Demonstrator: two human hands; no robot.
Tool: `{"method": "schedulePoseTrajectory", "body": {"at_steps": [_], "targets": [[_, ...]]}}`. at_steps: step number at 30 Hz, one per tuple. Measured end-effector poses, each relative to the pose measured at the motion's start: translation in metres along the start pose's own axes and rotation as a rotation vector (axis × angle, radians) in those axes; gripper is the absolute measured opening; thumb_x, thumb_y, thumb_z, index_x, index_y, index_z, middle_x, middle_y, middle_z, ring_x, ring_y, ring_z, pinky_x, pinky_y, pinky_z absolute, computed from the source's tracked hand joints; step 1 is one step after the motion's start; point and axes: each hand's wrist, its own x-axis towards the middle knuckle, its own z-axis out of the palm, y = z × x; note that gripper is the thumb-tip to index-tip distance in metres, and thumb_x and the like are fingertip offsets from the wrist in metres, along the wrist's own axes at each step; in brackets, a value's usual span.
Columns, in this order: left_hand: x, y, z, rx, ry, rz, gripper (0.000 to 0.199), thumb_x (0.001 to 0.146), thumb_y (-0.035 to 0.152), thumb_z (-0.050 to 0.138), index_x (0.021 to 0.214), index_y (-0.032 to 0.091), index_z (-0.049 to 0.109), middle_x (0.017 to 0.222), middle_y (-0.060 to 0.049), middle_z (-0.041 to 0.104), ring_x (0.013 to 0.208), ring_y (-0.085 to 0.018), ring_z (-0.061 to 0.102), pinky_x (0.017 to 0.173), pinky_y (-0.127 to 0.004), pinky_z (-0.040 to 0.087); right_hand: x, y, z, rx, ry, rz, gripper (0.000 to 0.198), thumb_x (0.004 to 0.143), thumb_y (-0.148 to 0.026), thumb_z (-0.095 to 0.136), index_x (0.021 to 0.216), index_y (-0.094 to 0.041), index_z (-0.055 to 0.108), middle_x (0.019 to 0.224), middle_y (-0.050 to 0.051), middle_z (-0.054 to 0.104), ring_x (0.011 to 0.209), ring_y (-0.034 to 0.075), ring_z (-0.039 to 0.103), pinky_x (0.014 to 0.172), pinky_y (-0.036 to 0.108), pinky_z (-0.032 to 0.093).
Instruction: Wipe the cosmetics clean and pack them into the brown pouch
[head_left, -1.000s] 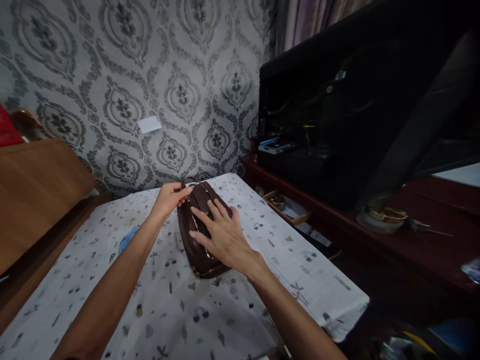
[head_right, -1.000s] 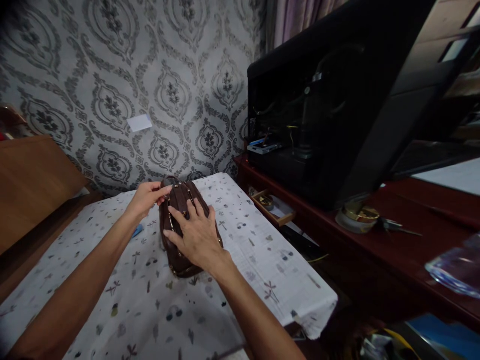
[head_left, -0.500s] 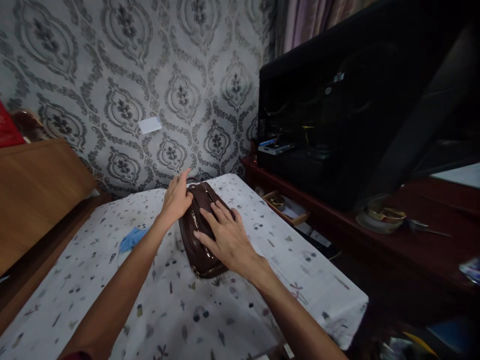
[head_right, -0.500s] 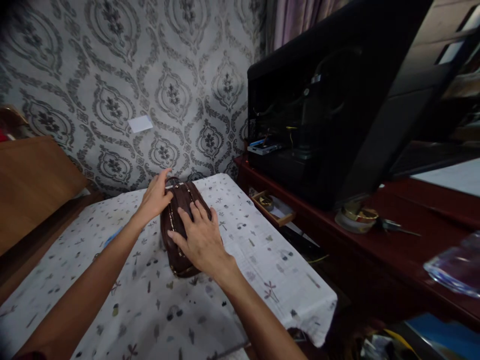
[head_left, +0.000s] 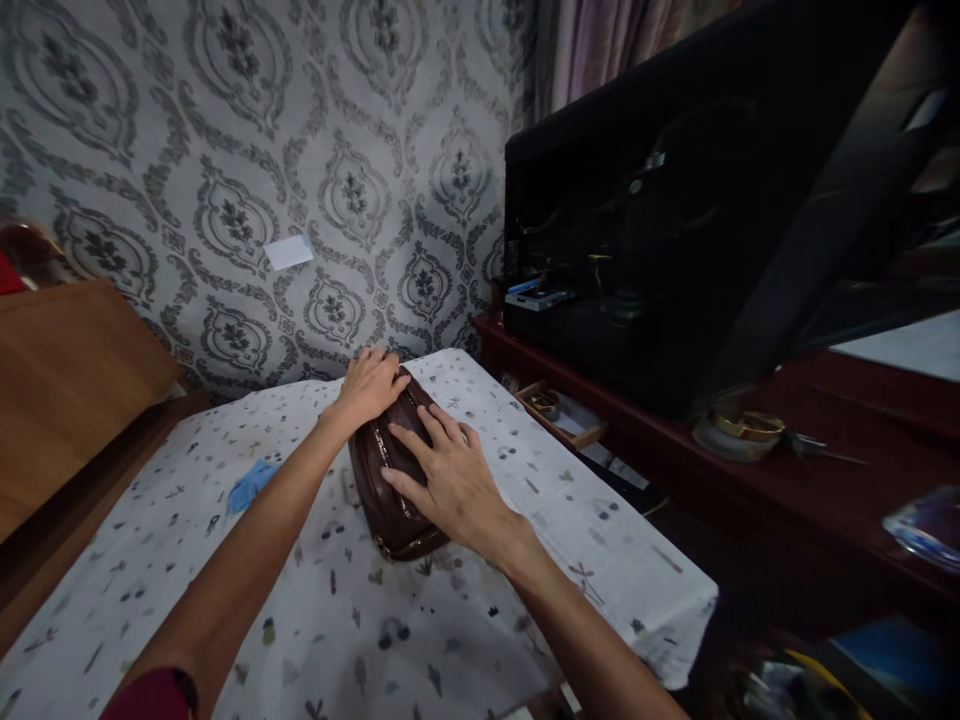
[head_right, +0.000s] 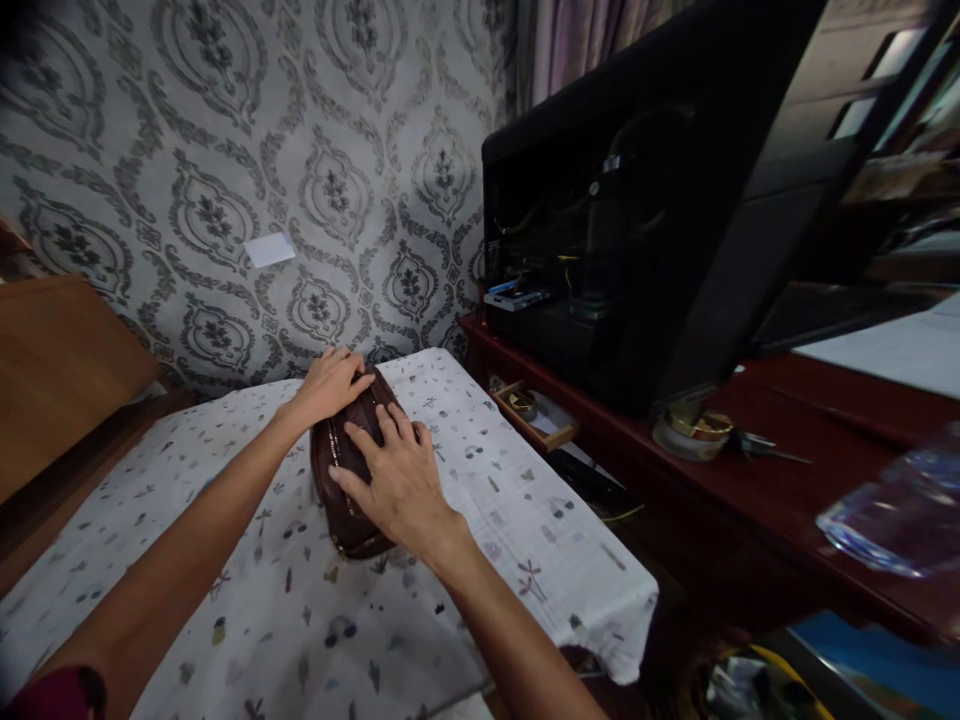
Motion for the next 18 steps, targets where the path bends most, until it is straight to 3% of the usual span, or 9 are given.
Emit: {"method": "schedulePoseTrajectory", "body": {"at_steps": [3,8,18], "targets": [[0.002,-0.003,-0.002,-0.017,-0.004,-0.008,0.021,0.088,0.036,0.059,0.096,0.018,0.066,0.107,-0.015,0.067,0.111,-0.032,0.056,0.096,-0.042,0.042,0.001,-0.001,-0.001,-0.010,-0.008,-0.002,0.054,0.098,-0.055,0.049,0.143,-0.026,0.054,0.154,0.017,0.045,0.147,0.034,0.033,0.113,0.057,0.031],[0.006,-0.006,-0.004,-0.053,-0.059,-0.025,0.021,0.087,0.039,0.058,0.080,0.021,0.067,0.079,-0.008,0.068,0.090,-0.027,0.063,0.084,-0.036,0.045,0.001,-0.002,-0.003,-0.013,-0.033,0.012,0.055,0.099,-0.055,0.047,0.145,-0.026,0.052,0.154,0.016,0.045,0.147,0.033,0.032,0.114,0.055,0.030],[0.000,0.002,-0.018,-0.157,-0.093,0.153,0.019,0.086,0.029,0.056,0.072,0.023,0.067,0.076,-0.007,0.068,0.092,-0.026,0.060,0.087,-0.035,0.044,0.001,-0.001,0.004,-0.042,0.047,-0.025,0.051,0.099,-0.055,0.047,0.139,-0.024,0.057,0.150,0.017,0.050,0.144,0.033,0.036,0.111,0.054,0.032]]}}
